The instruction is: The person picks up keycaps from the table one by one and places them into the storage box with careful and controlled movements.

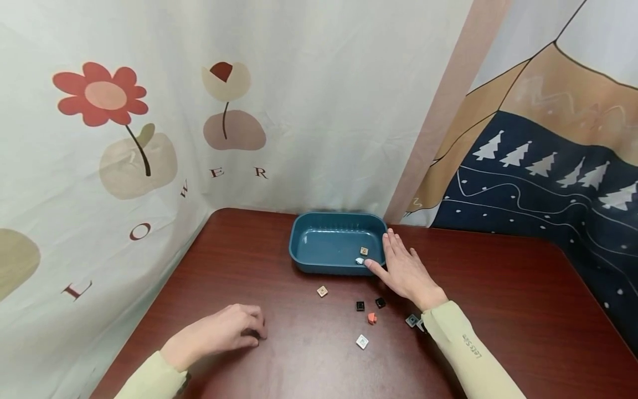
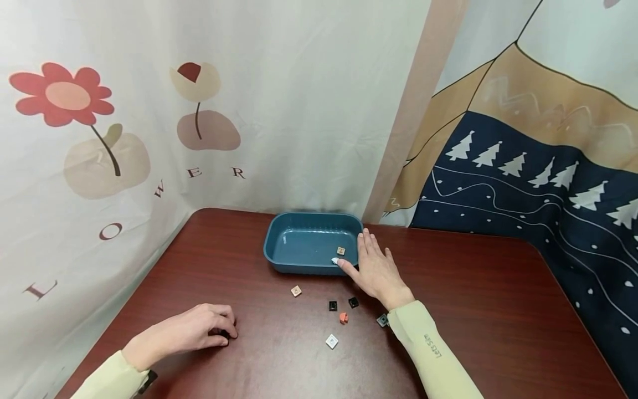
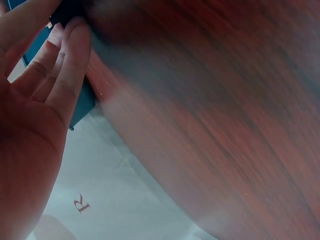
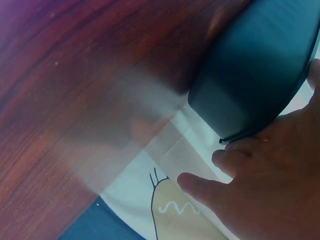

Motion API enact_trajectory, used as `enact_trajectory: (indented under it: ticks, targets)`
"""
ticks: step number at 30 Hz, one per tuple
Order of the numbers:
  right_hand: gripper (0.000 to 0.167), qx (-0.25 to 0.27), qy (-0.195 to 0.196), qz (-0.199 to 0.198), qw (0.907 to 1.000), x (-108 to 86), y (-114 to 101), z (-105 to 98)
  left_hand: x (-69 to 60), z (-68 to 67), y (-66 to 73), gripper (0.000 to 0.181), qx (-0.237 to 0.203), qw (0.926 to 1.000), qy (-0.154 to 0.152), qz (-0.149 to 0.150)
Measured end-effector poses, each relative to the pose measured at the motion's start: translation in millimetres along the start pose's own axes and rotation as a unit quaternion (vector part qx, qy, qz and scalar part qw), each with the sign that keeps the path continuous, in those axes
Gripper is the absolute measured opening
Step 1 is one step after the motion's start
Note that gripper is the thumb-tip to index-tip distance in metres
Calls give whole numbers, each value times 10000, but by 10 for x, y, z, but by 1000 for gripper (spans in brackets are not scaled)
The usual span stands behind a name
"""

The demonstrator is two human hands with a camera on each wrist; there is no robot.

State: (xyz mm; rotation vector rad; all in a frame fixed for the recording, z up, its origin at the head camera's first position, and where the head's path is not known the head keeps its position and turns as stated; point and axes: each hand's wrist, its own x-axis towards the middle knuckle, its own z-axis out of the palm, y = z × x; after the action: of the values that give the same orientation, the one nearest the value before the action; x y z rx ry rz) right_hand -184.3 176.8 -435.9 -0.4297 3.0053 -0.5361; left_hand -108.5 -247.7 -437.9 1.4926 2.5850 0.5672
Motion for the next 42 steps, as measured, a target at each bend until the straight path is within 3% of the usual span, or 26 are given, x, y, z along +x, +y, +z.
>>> enact_trajectory:
  ticks: [3, 7, 10, 16, 29, 34, 42]
  targets:
    - [101, 44, 4, 18, 10000, 1, 5, 0, 17, 2, -4, 13, 201, 9994, 289, -36]
    - [102, 99, 54, -1, 9999, 2, 6, 9, 25, -6, 5, 13, 487, 9945, 859, -341]
    - [102, 105, 72, -2, 9999, 4, 11, 16, 56, -35, 8, 14, 808, 9872, 1290, -468]
    - [102, 93, 46, 26, 9999, 10, 16, 13, 220, -118, 14, 19, 1305, 9717, 1941, -341]
    - [101, 43, 36, 26, 10000, 6, 7, 21, 701, -182, 28, 23, 1194, 9507, 2809, -552]
    - [102, 31, 63, 5, 10000, 6, 9, 24, 848, -200, 5, 25, 1040, 9408, 3190, -490]
    - [102, 25, 29, 15, 10000, 11, 21, 22, 1094, -226, -23, 29, 887, 9310, 3503, -525]
